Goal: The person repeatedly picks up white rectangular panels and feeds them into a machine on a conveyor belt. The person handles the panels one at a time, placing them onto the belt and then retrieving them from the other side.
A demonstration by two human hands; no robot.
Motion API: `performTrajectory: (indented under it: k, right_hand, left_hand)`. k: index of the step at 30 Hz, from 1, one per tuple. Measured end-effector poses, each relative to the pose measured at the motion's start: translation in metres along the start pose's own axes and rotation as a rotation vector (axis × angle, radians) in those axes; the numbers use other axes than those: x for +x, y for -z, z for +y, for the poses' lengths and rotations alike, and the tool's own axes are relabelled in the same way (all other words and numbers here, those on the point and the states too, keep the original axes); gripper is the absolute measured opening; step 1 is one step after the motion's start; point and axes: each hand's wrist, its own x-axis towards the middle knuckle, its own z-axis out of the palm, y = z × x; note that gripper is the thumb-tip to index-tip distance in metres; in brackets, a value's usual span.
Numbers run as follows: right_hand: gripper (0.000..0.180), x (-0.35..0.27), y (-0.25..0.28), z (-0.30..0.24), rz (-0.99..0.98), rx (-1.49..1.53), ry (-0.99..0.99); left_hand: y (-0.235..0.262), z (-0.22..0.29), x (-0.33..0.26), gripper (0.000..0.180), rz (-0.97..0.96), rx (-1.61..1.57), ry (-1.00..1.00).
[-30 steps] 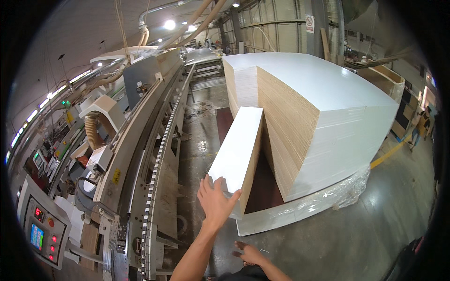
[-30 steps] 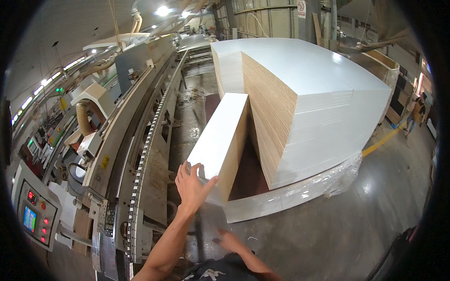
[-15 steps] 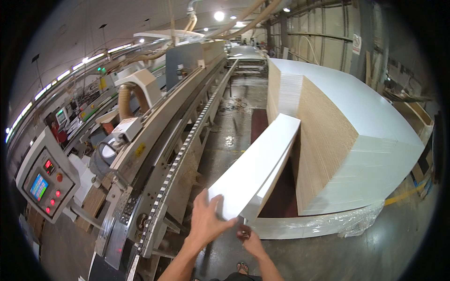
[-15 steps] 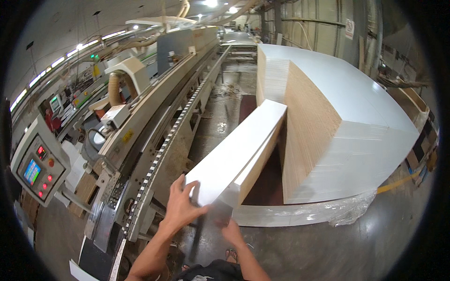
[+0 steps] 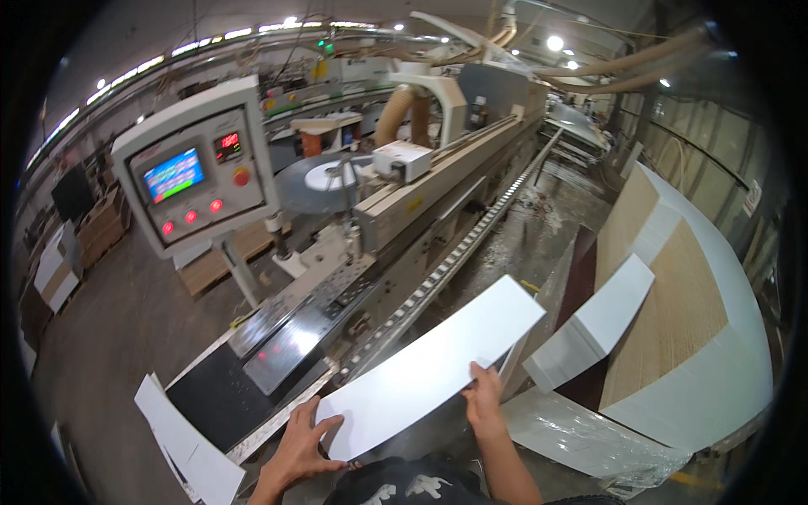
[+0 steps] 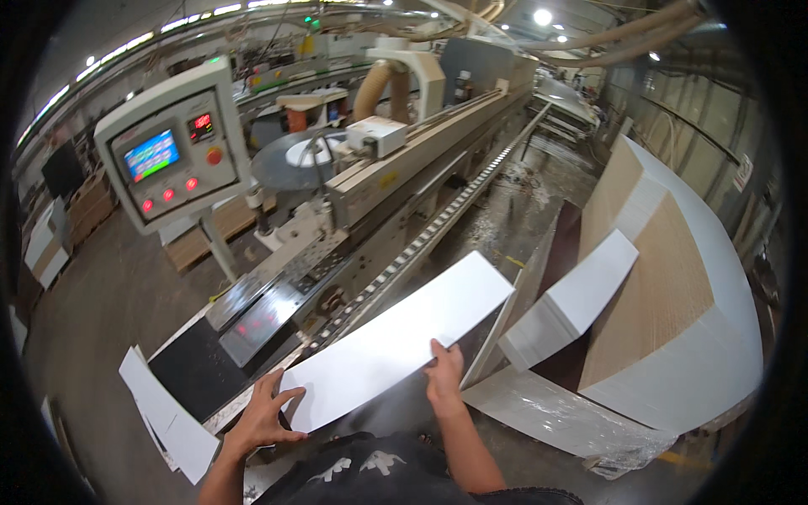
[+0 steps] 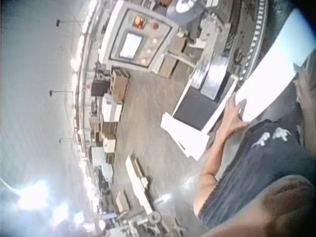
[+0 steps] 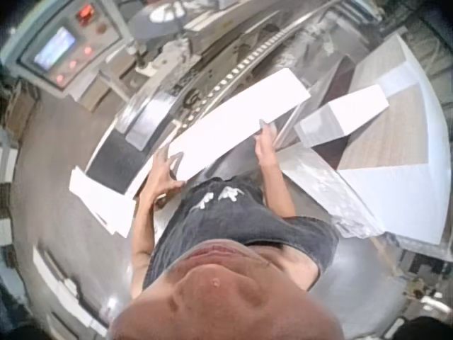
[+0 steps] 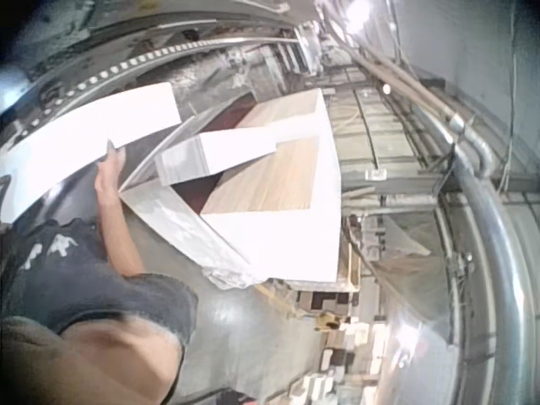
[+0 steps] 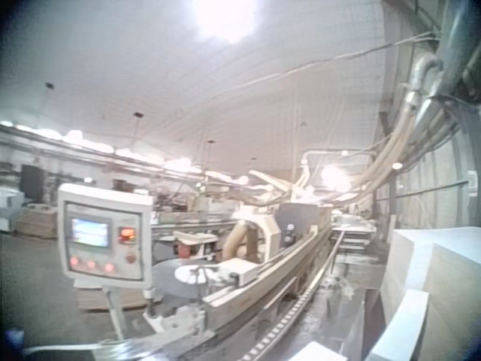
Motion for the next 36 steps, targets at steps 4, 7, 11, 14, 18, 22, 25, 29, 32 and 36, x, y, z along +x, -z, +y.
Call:
performTrajectory:
  k: [4,7,11,14,18,22,25,29,32,36]
  right_hand:
    - [0.031,0.009,-0.06,0.113,-0.037,-0.21,-0.264]
    - [0.029,-0.009,-0.129,0.15,-0.167,-0.355,-0.457]
    - [0.036,-0.003,-0.176,0.22,-0.228,-0.43,-0.52]
    - [0.055,-0.006,-0.215,0.235,-0.253,-0.465,-0.456]
    - [0.085,0.002,-0.247,0.256,-0.286,-0.575,-0.385]
    - [0.126,0.025,-0.25,0.273,-0.443,-0.823,-0.264]
    - [0.147,0.057,-0.243,0.293,-0.563,-1.187,-0.158]
    - [0.138,0.052,-0.265,0.28,-0.571,-1.432,-0.02]
    - [0.13,0.048,-0.265,0.281,-0.505,-1.483,0.135]
    - [0.129,0.056,-0.253,0.284,-0.539,-1.4,0.327]
  left_hand:
    - [-0.022,-0.086,-0.07,0.094,0.151,-0.003,0.131]
    - [-0.022,-0.13,-0.117,0.095,0.216,0.021,0.248]
    - [-0.009,-0.169,-0.15,0.094,0.244,-0.012,0.36]
    - [-0.002,-0.197,-0.153,0.094,0.262,-0.013,0.414]
    - [0.004,-0.232,-0.144,0.097,0.297,-0.027,0.414]
    - [0.002,-0.264,-0.125,0.097,0.299,0.017,0.436]
    - [-0.003,-0.279,-0.11,0.094,0.352,0.036,0.474]
    - [-0.008,-0.271,-0.114,0.083,0.487,0.015,0.619]
    - [-0.022,-0.26,-0.106,0.074,0.543,-0.009,0.659]
    - [-0.063,-0.263,-0.103,0.064,0.629,0.046,0.661]
